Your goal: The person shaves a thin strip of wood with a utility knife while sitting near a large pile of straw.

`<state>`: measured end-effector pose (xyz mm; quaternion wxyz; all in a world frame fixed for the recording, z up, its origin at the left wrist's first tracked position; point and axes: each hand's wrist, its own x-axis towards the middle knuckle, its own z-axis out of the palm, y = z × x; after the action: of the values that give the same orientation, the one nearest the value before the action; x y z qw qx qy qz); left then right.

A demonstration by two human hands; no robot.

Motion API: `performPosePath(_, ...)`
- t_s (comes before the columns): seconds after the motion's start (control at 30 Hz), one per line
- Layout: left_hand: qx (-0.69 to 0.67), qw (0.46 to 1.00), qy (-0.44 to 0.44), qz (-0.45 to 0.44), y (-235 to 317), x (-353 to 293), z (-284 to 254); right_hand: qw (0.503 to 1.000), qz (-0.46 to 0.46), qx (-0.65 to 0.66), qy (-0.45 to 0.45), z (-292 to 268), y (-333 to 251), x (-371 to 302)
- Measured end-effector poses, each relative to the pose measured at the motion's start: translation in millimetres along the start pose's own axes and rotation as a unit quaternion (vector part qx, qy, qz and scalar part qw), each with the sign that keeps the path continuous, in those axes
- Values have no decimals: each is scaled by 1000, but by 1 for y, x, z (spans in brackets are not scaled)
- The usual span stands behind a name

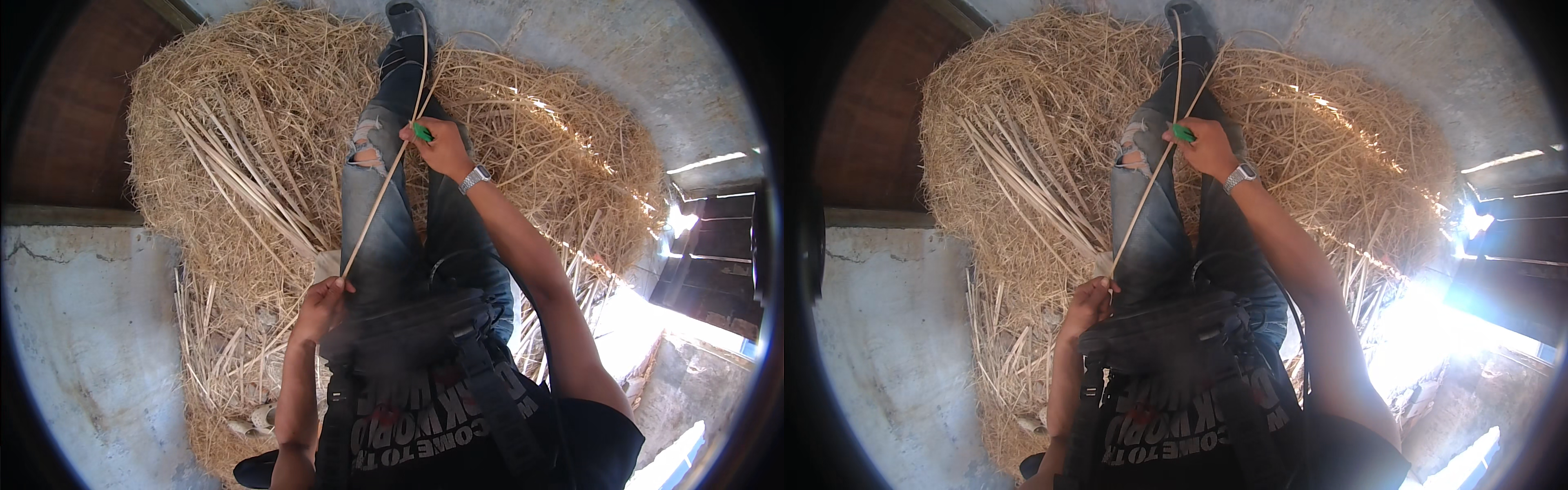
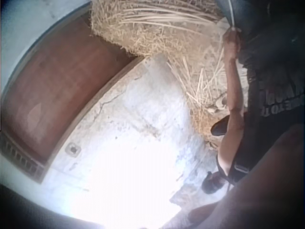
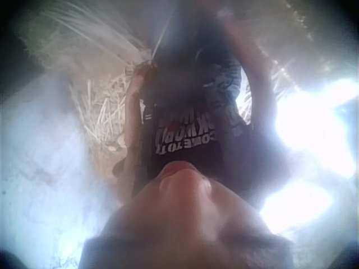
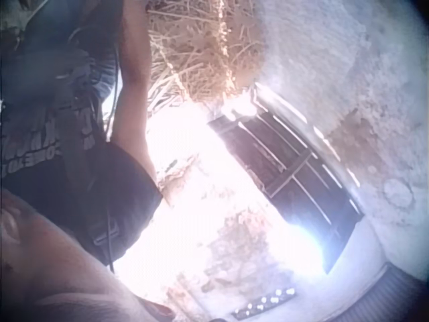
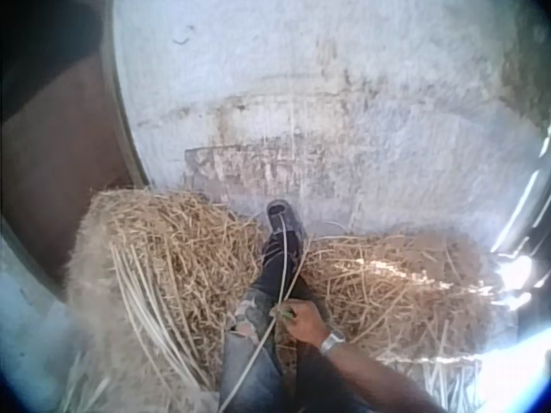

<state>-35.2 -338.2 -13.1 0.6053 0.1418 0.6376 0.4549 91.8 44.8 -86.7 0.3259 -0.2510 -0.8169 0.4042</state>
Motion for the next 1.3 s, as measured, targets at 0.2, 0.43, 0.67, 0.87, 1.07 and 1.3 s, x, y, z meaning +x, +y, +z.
performPosePath(0.2,71,997,22,16,0,1,-1,986,114,122,14,10,11,-1)
performPosePath(0.43,84,996,22,30,-4,3,-5,930,209,301,26,1,8,7)
performPosePath(0.67,126,990,50,40,-12,6,-2,758,275,565,175,-40,19,21)
performPosePath(0.87,112,991,52,42,-17,7,-4,740,389,372,404,-77,25,15)
performPosePath(1.07,86,995,40,24,-13,10,-2,783,403,303,365,-82,54,-20)
performPosePath(1.3,-150,980,-55,-118,-1,13,-5,955,263,-136,-27,-44,-17,-37)
